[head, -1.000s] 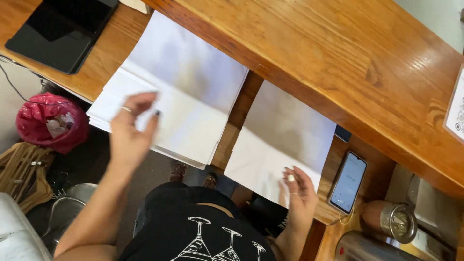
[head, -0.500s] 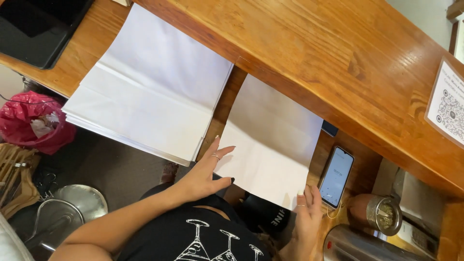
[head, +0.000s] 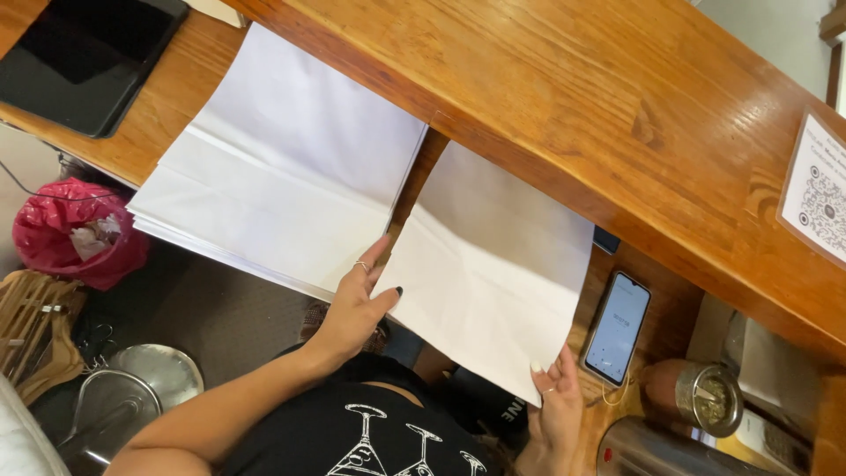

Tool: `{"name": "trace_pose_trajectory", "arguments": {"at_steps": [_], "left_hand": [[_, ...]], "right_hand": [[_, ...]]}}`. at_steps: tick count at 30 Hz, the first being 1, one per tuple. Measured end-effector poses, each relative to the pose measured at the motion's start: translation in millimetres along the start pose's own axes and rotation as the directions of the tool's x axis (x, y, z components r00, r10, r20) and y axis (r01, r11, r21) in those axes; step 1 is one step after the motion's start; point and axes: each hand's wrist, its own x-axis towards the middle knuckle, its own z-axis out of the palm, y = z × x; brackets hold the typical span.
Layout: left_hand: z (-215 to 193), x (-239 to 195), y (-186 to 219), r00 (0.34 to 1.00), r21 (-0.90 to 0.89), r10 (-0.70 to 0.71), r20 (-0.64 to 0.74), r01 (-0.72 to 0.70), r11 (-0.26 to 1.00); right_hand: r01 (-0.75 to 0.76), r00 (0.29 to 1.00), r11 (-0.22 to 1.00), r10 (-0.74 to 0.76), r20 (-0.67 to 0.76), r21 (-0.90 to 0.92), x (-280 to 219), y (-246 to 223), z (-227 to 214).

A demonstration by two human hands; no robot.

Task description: Folding flat paper bags along pre-existing creases and stacking them on a wooden counter.

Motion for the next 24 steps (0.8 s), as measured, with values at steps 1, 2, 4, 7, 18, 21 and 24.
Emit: {"name": "trace_pose_trajectory", "arguments": {"at_steps": [1,2,4,7,18,21,24], "left_hand": [[-6.7,-4.5,-2.2,1.0,-0.001,0.002,-0.01,-0.002,1.0],[-13.4,-8.9,-4.3,1.0,0.09,0.023,-0.015,-0.021,0.996],[-27.6,-15.2,-7.4,0.999,0.183,0.048,-0.02,-0.043,0.982],[-53.4,-26.7,-12.5,0.988,-0.084,0.067,-0.143,-0.079,0.993],[-200.8,16.7,39.8,0.682,0.25,0.536,-0.498,-0.479,0.841],[-222.2,31.2,60.6,0.686,0.291,0.54,-0.488,-0.456,0.841],[-226.0,28.6,77.5,0.688,0.555,0.562,-0.459,-0.272,0.786]], "right_hand": [[-0.004,1.0,1.0,0.004,0.009,-0.003,-6.2,3.1,0.4],[0.03,0.999,0.999,-0.03,-0.024,-0.012,-12.3,6.2,0.9],[0.065,0.996,0.998,-0.066,-0.052,-0.02,-22.0,6.3,11.5],[0.051,0.997,0.999,-0.052,-0.051,-0.007,-33.7,-4.5,45.3],[0.134,0.868,0.99,-0.142,0.475,0.049,21.1,16.0,203.4],[0.142,0.842,0.989,-0.1,0.53,-0.038,48.4,41.7,215.7],[0.114,0.823,0.975,0.014,0.568,-0.189,33.1,37.3,233.7]]}}
